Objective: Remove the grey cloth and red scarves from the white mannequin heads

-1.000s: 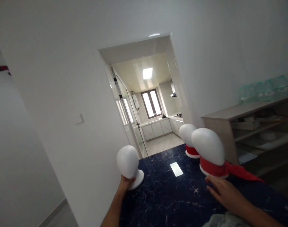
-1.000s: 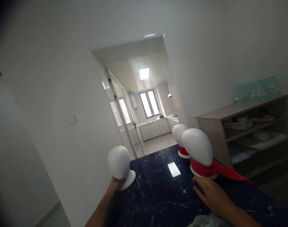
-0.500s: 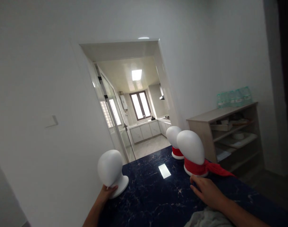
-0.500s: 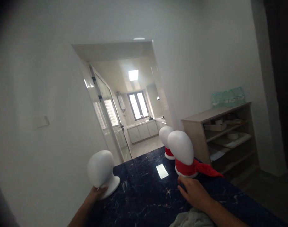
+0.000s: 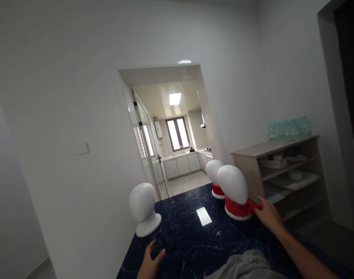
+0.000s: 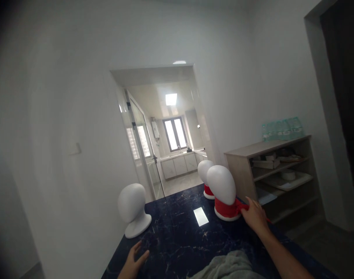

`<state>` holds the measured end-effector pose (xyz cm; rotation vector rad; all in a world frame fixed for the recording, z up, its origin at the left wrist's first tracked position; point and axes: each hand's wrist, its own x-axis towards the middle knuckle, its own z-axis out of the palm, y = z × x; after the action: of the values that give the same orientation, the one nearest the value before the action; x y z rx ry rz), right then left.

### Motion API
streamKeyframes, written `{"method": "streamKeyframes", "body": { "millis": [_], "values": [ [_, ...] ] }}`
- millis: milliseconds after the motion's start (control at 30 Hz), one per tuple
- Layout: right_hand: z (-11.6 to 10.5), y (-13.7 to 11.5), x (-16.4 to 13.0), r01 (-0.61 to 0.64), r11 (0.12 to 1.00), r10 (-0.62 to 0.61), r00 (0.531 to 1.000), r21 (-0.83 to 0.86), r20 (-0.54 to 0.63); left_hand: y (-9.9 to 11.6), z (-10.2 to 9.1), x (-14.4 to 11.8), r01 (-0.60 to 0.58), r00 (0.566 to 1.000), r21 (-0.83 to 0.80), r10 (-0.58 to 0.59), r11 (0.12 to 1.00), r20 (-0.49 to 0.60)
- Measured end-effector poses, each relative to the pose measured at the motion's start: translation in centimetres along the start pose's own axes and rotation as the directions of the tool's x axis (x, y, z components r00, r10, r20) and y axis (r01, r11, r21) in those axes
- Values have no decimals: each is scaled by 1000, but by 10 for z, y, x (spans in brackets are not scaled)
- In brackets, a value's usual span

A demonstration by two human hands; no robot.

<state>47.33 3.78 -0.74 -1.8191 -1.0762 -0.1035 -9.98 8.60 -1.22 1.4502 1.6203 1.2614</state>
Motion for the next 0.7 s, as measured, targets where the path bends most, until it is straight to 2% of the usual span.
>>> {"method": "streamKeyframes", "body": {
  "millis": [67,167,300,400,467,567,700],
  "values": [
    [9,-3,1,2,1000,-4,996,22,94,6,17,-29,19,989,-151,4,988,147],
    [15,-13,3,20,997,-33,982,69,187,10,37,-48,31,966,-294,47,955,254],
    [7,-26,8,52,990,-79,975,134,208,6,44,-36,58,945,-210,14,976,327],
    [6,-40,1,90,977,-128,973,195,191,-7,44,-21,-28,951,-167,77,986,300],
    [12,-57,-9,102,971,-144,972,216,188,-16,46,-15,-86,952,-138,122,987,281],
    [34,-93,-33,100,963,-158,961,250,225,-23,52,-15,-143,947,-44,150,989,284],
    [69,-152,-68,82,938,-197,926,337,323,-14,58,-23,-244,917,22,223,970,332]
  ]
}}
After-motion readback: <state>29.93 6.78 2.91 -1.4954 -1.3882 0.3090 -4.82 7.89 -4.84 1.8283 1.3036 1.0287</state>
